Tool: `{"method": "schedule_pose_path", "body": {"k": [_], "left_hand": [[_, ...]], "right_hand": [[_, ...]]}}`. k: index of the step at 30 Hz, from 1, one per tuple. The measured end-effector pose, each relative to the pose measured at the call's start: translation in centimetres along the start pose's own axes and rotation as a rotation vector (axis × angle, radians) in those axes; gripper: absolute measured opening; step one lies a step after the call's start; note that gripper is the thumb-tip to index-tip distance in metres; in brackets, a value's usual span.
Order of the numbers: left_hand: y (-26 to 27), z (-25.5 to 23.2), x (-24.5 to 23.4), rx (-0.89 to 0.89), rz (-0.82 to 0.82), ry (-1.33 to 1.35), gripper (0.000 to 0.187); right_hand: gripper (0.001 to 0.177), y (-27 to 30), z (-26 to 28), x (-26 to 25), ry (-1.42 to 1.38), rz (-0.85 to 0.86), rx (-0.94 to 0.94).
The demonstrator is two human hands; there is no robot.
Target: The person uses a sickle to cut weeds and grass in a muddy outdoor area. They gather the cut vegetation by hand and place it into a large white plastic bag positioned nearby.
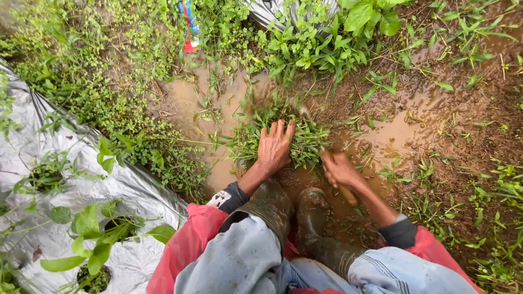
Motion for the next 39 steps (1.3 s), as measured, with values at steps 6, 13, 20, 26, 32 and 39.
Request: {"method": "schedule_pose_path", "body": {"k": [6, 13, 20, 26, 32, 39], "left_hand": [[0.0, -0.1, 0.0, -0.004, -0.001, 0.030, 0.115], [-0.1, -0.3, -2.3, -0.016, 0.030, 0.058, 0.125], [-1.3, -1.5, -4.0, 0.141, 0.079, 0.009, 0.127], [-2.1, -2.8, 0.1, 0.244, 0.035, -0.023, 0.114], [-2.8, -4.5, -0.9, 0.325, -0.055, 0.006, 0.087], [-2.8, -5.8, -5.1, 0.342, -0.164, -0.002, 0.058]], "right_hand": [[0.061, 0.0, 1.0, -1.6, -0.017, -0.030, 0.034], [0.053, -0.5, 2.3, -1.1, 0.203, 0.217, 0.104], [0.054, 4.4, -1.1, -2.4, 0.142, 0.243, 0.213], [0.054, 6.1, -2.9, -3.9, 0.062, 0.258, 0.246], [0.051, 7.8, -3.7, -7.8, 0.174, 0.258, 0.251], [0.041, 10.9, 1.9, -9.7, 0.268, 0.166, 0.224]]}}
Point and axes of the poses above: each hand's wrist, its own y-axis away from the middle knuckle, its own x-axis out of the palm, z = x × y, the point moved 3 cm from there along -y, towards the middle knuckle, and after that the axes turned 2 degrees about y, right-handed, at the moved point
